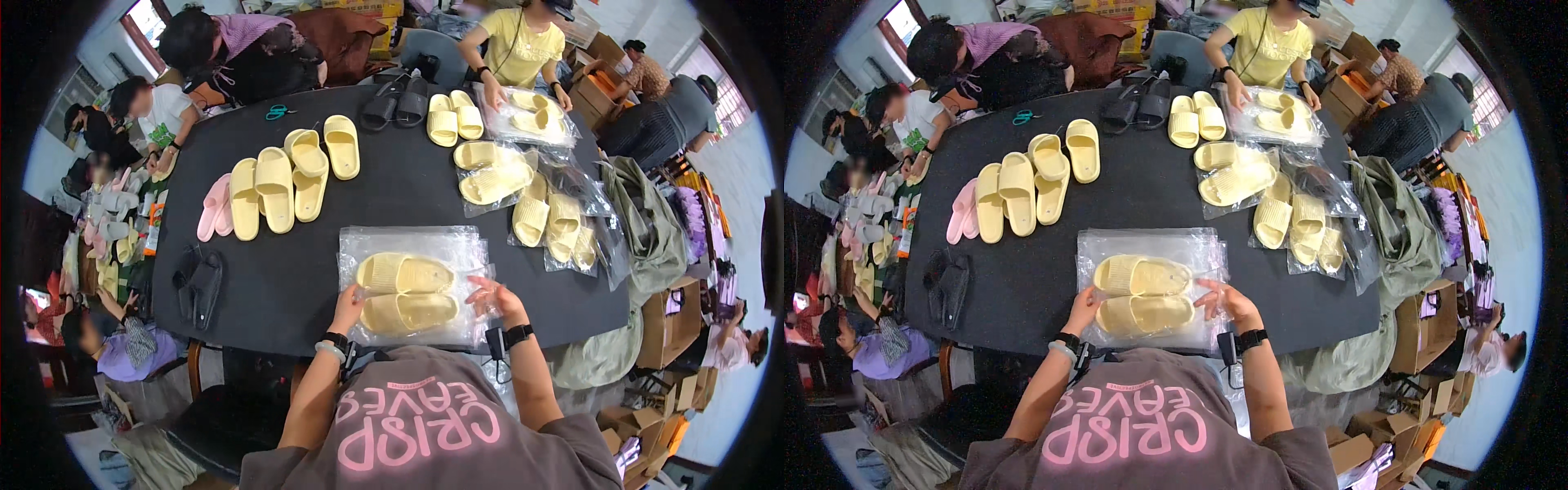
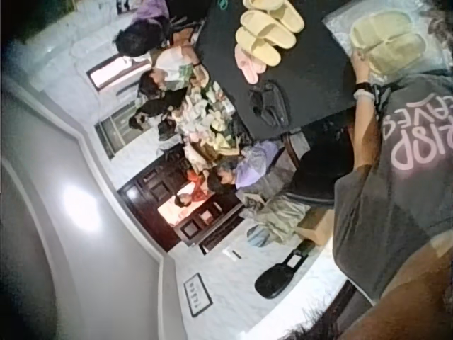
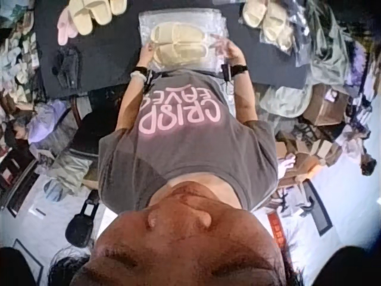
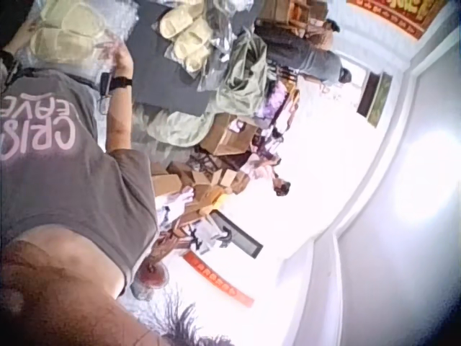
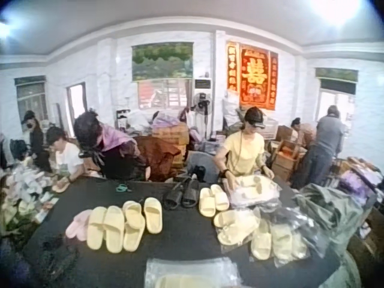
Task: The person places pairs of yellow and black slippers into clear plastic bags on a table. They then fold a purple paper insert and place it into a bag. The person continues to pack additional pairs of slippers into plastic bags.
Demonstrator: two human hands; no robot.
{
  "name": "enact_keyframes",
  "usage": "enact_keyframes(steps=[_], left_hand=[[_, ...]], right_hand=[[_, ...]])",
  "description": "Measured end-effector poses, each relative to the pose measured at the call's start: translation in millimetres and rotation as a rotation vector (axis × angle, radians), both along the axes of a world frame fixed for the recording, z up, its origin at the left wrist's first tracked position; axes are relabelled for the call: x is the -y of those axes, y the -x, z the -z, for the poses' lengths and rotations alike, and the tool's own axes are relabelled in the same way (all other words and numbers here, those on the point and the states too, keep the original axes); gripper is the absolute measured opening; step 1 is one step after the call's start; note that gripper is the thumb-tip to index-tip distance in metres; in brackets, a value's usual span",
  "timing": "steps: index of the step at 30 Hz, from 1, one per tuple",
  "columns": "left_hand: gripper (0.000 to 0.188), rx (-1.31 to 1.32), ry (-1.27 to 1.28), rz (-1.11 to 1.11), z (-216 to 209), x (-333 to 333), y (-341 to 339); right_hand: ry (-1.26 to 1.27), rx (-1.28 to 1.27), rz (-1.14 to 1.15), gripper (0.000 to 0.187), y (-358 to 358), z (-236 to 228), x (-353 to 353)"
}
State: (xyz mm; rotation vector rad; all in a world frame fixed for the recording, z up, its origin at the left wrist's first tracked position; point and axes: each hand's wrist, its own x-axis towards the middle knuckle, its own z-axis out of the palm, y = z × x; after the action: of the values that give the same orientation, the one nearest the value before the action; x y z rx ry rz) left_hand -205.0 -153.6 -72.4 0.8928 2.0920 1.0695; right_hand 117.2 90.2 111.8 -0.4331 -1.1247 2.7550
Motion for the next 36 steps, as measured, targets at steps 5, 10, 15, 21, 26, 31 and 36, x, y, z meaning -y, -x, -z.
enact_keyframes(steps=[5,10,15,21,26,31,36], left_hand=[[0.048,0.094,0.06,-0.033,8.8,4.9,-1.1],[0.048,0.333,0.194,-0.11,8.9,6.1,3.3],[0.027,0.278,0.273,-0.062,-3.9,-0.4,8.8],[0.026,0.15,0.254,-0.136,-4.7,-0.9,7.6],[0.02,0.178,0.263,-0.16,2.2,1.5,3.2],[0.015,0.465,0.131,-0.387,1.6,0.3,-5.0],[0.013,0.57,0.096,-0.393,-12.3,1.6,-3.9]], right_hand=[[0.056,0.304,-0.009,0.029,-26.5,71.0,-6.2],[-0.95,0.122,-0.227,0.027,17.3,114.6,13.7],[-1.859,-0.014,-0.372,0.037,85.5,67.5,32.3],[-1.824,-0.097,-0.364,0.032,107.7,93.5,50.8],[-1.905,0.052,-0.302,0.026,65.7,89.0,34.7],[-1.531,0.663,-0.063,0.022,-25.1,71.8,18.9],[-1.412,0.964,0.327,0.009,-139.9,75.8,-6.3]])
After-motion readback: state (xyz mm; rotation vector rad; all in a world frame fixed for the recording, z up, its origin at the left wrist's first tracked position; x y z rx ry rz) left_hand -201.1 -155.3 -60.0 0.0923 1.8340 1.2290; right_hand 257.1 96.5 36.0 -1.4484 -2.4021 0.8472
